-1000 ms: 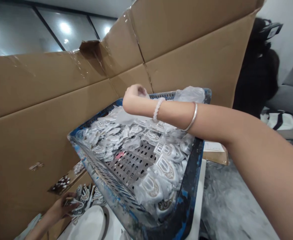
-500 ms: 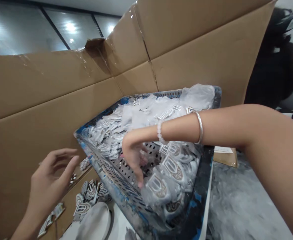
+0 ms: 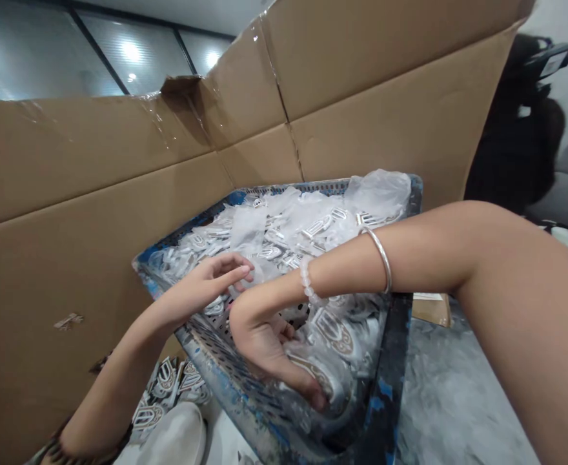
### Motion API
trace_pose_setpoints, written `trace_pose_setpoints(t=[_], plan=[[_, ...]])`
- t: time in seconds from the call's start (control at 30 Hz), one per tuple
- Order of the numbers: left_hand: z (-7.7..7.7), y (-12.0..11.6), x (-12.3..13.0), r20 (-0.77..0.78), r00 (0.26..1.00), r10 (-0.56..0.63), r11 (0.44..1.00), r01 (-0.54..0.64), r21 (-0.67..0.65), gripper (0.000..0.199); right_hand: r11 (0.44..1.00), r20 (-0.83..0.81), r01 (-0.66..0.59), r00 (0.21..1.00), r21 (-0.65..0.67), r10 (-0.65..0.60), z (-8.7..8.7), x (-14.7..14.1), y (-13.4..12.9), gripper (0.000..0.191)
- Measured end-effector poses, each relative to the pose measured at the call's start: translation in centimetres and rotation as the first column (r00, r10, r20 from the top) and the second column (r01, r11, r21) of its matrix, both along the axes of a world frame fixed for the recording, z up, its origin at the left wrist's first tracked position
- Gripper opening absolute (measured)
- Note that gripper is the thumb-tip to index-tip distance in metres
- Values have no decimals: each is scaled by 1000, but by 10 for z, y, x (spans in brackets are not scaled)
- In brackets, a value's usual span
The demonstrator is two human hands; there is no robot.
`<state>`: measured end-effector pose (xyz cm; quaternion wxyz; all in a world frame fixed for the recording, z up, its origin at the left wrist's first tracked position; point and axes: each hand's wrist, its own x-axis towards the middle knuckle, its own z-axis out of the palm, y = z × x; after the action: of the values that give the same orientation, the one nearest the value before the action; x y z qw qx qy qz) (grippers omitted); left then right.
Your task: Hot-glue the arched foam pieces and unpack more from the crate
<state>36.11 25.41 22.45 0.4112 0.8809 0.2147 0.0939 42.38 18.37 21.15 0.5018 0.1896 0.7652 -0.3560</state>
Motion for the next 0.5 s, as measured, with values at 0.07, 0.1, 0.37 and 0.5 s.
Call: trace_pose_setpoints(t=[0.07,0.1,0.37,0.5], plan=[[-1,1,-2,33,998,61,998,-62,19,30,968,123,56,992,-243,-27,-8,-1,6,31],[-2,2,-2,54,995,87,996,-89,31,29,970,117,48,993,-237,-21,-13,-1,8,33],[0,1,2,33,991,130,990,-131,50,33,983,-15,-42,999,-179,40,-16,1,10,23],[2,-2,0,-1,990,144,989,-144,20,28,988,11,30,1000,-154,-29,-15,1,8,17]])
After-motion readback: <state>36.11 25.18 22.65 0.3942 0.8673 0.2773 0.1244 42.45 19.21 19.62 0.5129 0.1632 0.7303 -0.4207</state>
